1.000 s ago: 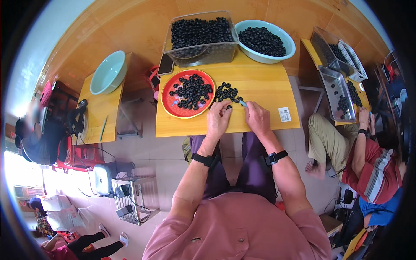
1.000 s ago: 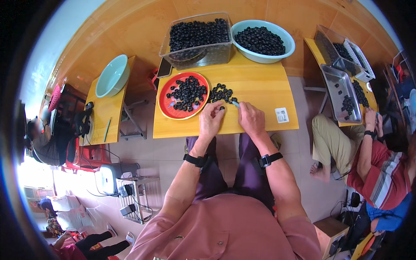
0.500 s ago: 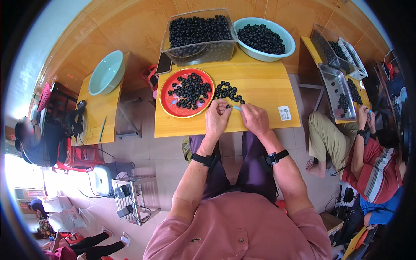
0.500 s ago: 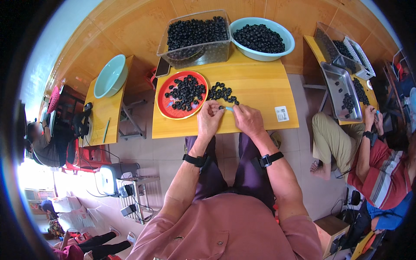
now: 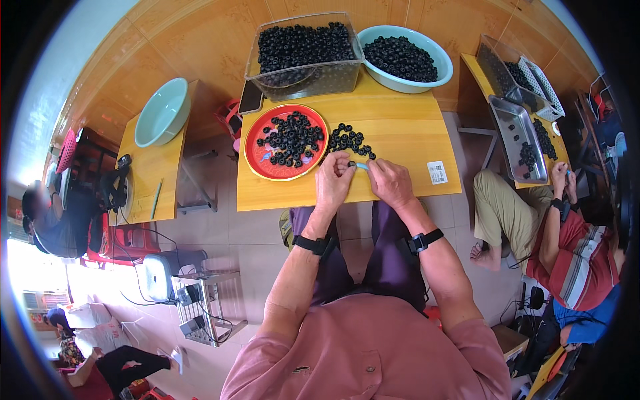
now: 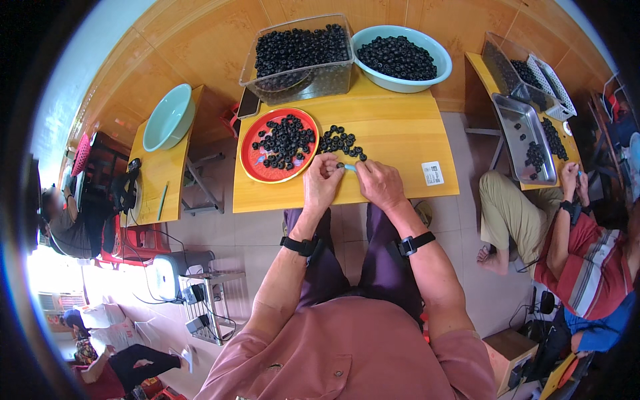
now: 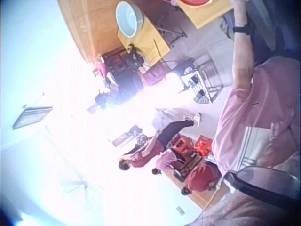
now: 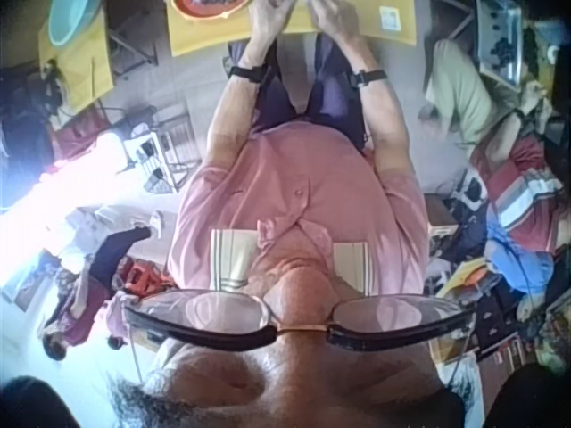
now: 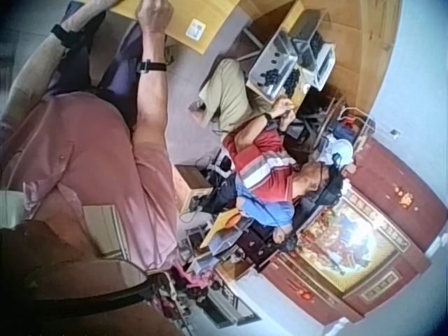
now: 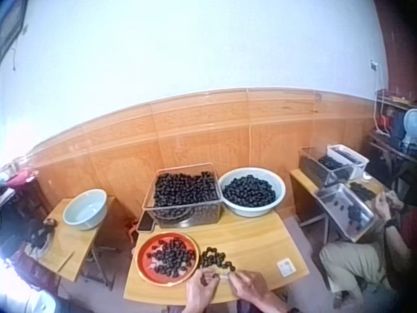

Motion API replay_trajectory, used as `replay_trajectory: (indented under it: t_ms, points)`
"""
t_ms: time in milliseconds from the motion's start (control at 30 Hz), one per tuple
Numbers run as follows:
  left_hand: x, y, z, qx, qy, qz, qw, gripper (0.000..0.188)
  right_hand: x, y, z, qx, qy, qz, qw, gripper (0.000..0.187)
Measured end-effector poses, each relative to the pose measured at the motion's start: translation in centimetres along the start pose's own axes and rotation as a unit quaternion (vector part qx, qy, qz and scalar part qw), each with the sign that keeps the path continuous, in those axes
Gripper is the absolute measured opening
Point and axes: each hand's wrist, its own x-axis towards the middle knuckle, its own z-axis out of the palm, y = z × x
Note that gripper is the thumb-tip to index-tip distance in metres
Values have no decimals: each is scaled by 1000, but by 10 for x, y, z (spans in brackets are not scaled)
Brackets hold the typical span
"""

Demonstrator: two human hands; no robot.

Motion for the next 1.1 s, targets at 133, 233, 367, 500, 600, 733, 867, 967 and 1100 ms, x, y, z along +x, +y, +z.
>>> replay_trajectory:
  t_ms: [133, 233, 367, 500, 600, 733, 867, 967, 1100]
  points:
    - [0, -2, -3, 0, -12, -13, 1000, 29, 1, -2, 0, 7, 13, 0, 1000, 7]
    - [2, -5, -3, -79, -11, -14, 997, 27, 1, 0, 2, 8, -5, 10, 1000, 6]
    - [0, -3, -6, -129, 0, -23, 991, 27, 1, 2, 4, -23, -16, 56, 998, 5]
    - [2, -4, -8, -102, -2, -31, 994, 25, 4, -1, 3, -15, -5, 45, 999, 5]
    - [1, -3, -9, -53, -3, 6, 999, 19, 2, 2, 4, -10, -4, 55, 998, 5]
    - [0, -1, -13, 19, 3, 26, 999, 13, 3, 3, 6, -10, 8, 67, 998, 5]
    - [-5, 1, -17, 39, 10, 57, 998, 15, 2, 3, 6, 0, 17, 81, 997, 6]
    - [-3, 4, -21, -37, 49, 6, 998, 25, 2, 2, 5, 1, 21, 79, 997, 6]
    - [2, -1, -23, 3, 36, 11, 999, 27, 2, 3, 4, 8, 19, 67, 998, 7]
